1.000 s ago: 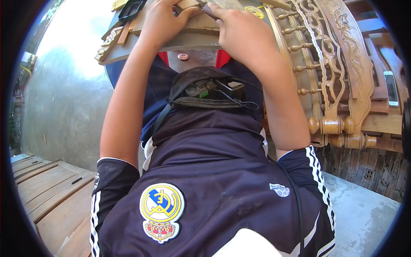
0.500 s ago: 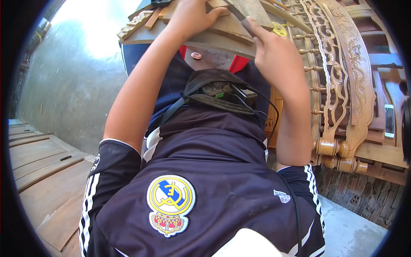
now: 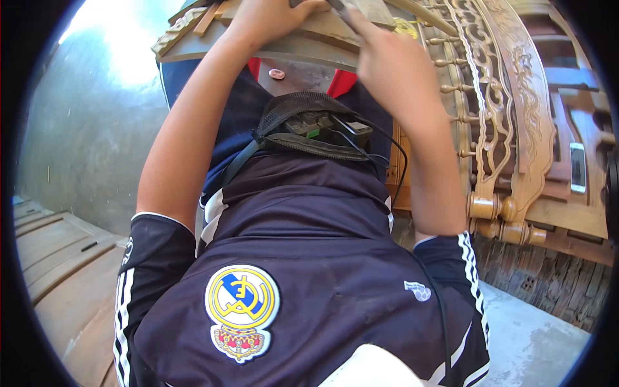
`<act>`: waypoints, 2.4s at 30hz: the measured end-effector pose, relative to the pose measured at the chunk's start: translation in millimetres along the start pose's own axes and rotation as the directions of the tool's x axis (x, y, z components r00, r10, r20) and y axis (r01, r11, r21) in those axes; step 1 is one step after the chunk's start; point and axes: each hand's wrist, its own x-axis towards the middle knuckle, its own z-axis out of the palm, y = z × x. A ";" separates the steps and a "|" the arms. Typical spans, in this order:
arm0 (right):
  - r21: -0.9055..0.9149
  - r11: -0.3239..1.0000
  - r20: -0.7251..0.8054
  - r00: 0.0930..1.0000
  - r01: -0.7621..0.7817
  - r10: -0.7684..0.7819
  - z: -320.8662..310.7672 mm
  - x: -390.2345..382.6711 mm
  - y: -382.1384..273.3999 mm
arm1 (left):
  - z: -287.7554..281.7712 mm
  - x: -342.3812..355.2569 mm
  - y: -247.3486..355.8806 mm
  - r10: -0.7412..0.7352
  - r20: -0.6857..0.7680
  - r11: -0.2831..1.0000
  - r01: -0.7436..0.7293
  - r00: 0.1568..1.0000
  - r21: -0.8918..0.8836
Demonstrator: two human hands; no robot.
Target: Using a chisel and mallet to carve and fit wooden components in a workshop environment.
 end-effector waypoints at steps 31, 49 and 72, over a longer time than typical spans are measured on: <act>0.312 0.945 0.077 0.994 -0.096 0.076 -30.9 -59.9 24.6 | 27.7 -4.1 6.8 -0.138 -0.082 0.990 0.135 0.987 -0.034; 0.360 0.930 -0.003 0.997 -0.069 0.076 -2.4 -50.6 15.3 | 18.9 -12.2 1.5 -0.129 -0.012 0.987 0.128 0.992 -0.097; 0.565 0.784 0.024 0.955 -0.257 0.296 3.6 -60.5 14.3 | 18.6 -16.2 6.0 -0.112 -0.001 0.989 0.112 0.994 -0.098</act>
